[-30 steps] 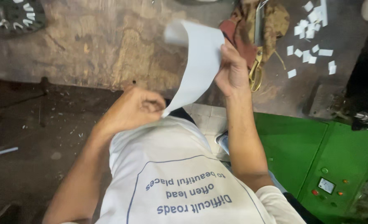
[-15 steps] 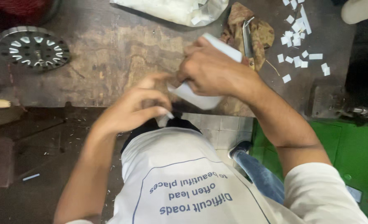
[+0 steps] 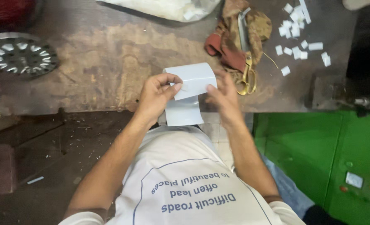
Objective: The person places small white rectangular pieces into the slots of a circular metal rotor component. They then use scissors to cut a roll of white tape into small pieces and place them into the rotor slots.
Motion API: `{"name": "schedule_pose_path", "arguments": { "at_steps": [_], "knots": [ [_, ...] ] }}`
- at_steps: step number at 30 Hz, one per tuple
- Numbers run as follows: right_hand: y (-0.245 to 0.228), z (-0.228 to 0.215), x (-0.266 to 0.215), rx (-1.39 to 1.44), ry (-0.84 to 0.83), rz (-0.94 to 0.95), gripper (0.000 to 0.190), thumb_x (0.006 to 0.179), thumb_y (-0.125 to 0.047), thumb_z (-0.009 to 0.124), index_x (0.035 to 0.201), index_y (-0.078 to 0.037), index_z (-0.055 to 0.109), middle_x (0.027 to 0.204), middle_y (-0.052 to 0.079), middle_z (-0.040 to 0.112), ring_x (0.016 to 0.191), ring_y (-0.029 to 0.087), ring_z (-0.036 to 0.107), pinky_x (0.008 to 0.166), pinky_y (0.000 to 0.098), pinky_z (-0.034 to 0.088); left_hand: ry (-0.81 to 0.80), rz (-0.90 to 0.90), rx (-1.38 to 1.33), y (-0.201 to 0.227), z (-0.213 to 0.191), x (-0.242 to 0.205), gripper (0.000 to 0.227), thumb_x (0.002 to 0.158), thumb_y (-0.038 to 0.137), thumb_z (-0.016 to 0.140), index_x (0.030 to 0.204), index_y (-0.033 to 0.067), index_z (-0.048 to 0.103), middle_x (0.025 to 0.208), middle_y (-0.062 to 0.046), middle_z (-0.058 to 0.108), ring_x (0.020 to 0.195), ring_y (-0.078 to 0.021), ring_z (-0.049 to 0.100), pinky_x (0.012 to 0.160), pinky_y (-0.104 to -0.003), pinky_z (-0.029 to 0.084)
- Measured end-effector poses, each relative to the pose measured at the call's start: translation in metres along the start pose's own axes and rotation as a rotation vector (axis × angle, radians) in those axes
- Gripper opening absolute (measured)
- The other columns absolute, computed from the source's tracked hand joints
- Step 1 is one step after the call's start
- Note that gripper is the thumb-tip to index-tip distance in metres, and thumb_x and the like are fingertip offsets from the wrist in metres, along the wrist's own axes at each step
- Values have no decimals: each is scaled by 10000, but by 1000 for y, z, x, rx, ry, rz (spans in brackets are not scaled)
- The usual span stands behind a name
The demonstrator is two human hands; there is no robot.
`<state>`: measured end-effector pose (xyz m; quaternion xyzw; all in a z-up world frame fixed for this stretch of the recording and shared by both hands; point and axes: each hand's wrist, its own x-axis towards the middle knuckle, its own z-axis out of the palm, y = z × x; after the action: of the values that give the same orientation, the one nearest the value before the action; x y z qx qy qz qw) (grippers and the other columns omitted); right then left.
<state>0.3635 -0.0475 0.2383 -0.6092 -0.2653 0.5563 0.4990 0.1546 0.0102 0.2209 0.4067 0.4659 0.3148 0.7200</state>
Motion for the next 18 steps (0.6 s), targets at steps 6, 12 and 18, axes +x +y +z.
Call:
{"name": "schedule_pose_path", "arguments": {
  "at_steps": [6,12,18],
  "knots": [
    [22,3,24,285,70,-132,296,947,-51,732,1198,-50,575,1005,31,706,815,75,649,620,215,507,38,-31,80,9,5,-8,132,936,-2,667,1064,-21,694,940,-44,718,790,-96,680,706,-257,578],
    [9,-2,21,380,41,-164,274,965,-34,727,1188,-59,569,1011,34,698,796,77,643,599,214,493,70,23,-185,4,8,-15,136,948,-16,686,1079,-50,689,963,-107,747,853,-155,745,765,-282,624],
    [8,3,18,429,4,-107,274,957,-41,735,1175,-53,569,1006,49,699,775,93,648,557,211,473,82,79,-162,2,18,-15,170,938,-9,711,1100,-60,708,970,-116,767,846,-151,765,748,-258,632]
  ]
}}
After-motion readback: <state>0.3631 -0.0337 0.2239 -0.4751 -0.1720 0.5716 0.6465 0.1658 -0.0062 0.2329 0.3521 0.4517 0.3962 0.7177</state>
